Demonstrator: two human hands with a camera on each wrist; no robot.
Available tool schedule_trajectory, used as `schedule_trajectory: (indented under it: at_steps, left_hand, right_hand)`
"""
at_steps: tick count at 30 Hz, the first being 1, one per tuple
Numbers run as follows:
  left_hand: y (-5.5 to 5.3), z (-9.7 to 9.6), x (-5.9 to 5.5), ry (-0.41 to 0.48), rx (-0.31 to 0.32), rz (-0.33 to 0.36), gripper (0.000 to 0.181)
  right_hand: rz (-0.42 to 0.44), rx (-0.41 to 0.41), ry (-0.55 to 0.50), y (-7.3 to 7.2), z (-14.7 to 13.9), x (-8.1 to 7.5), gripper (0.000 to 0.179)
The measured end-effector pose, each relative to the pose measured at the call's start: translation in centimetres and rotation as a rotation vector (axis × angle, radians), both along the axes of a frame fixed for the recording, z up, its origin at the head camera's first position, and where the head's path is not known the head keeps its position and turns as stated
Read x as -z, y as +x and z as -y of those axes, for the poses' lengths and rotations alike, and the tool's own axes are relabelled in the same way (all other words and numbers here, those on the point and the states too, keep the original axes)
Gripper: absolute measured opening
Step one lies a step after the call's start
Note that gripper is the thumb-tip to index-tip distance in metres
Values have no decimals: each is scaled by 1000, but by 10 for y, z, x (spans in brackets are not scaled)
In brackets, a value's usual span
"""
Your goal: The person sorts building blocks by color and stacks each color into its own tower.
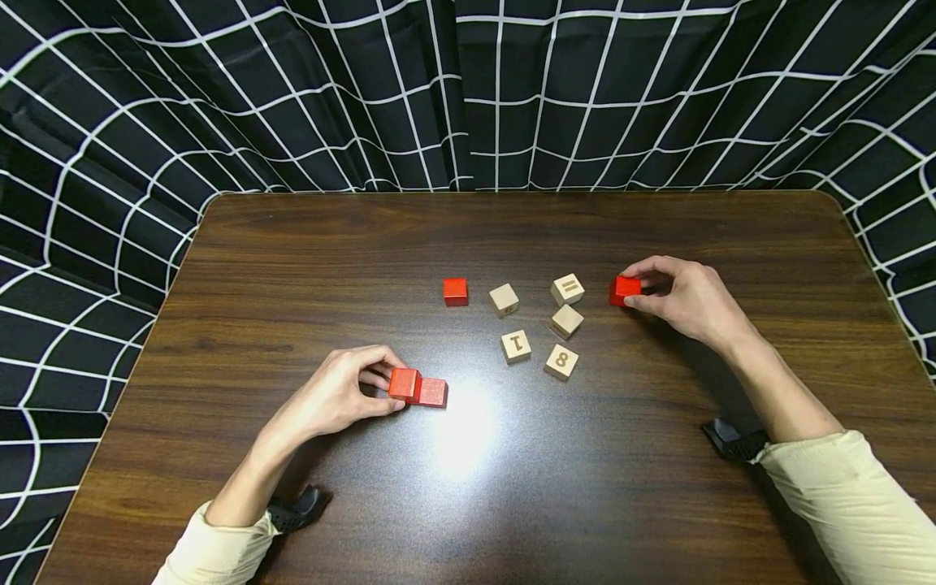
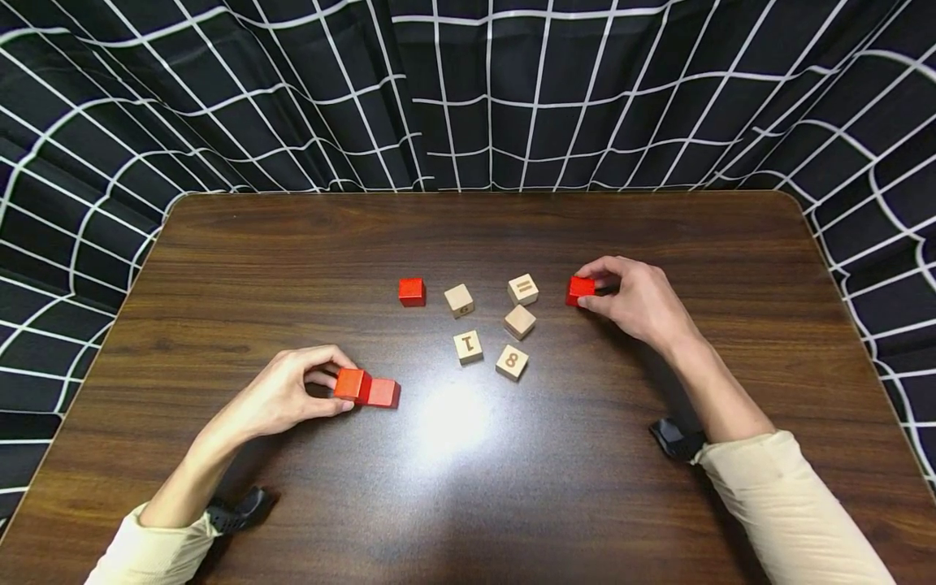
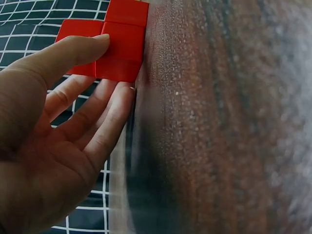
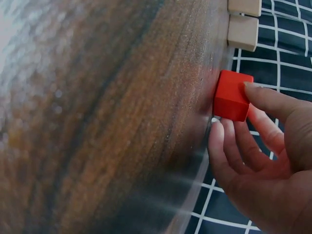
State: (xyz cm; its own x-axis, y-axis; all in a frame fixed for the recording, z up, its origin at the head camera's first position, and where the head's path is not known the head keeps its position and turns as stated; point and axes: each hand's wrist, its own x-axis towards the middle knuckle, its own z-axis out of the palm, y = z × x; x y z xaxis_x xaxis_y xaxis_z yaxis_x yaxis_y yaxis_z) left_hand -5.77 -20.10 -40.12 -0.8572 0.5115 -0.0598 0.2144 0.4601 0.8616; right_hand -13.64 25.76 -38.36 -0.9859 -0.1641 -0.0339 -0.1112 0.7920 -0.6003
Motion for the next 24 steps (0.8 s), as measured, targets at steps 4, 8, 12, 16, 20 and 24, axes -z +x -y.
schedule_trajectory:
  at_steps: [4,8,12,16,20,24]
  left_hand:
    - [0,0,0,-4,-4,9,35]
    - [0,0,1,-8,-15,30,34]
    - [0,1,1,-13,-27,49,33]
    - [0,0,0,-14,-35,58,33]
    - [0,1,-1,-24,-43,57,34]
    - [0,1,-1,-29,-48,58,34]
  right_hand:
    - [25,2,7,-1,0,1,34]
    - [29,4,8,-1,-1,2,34]
    - [11,11,5,-1,-1,3,33]
    - [-14,21,2,0,-2,3,32]
    - [-38,28,-3,0,-1,2,33]
    - [-58,32,-20,1,0,1,33]
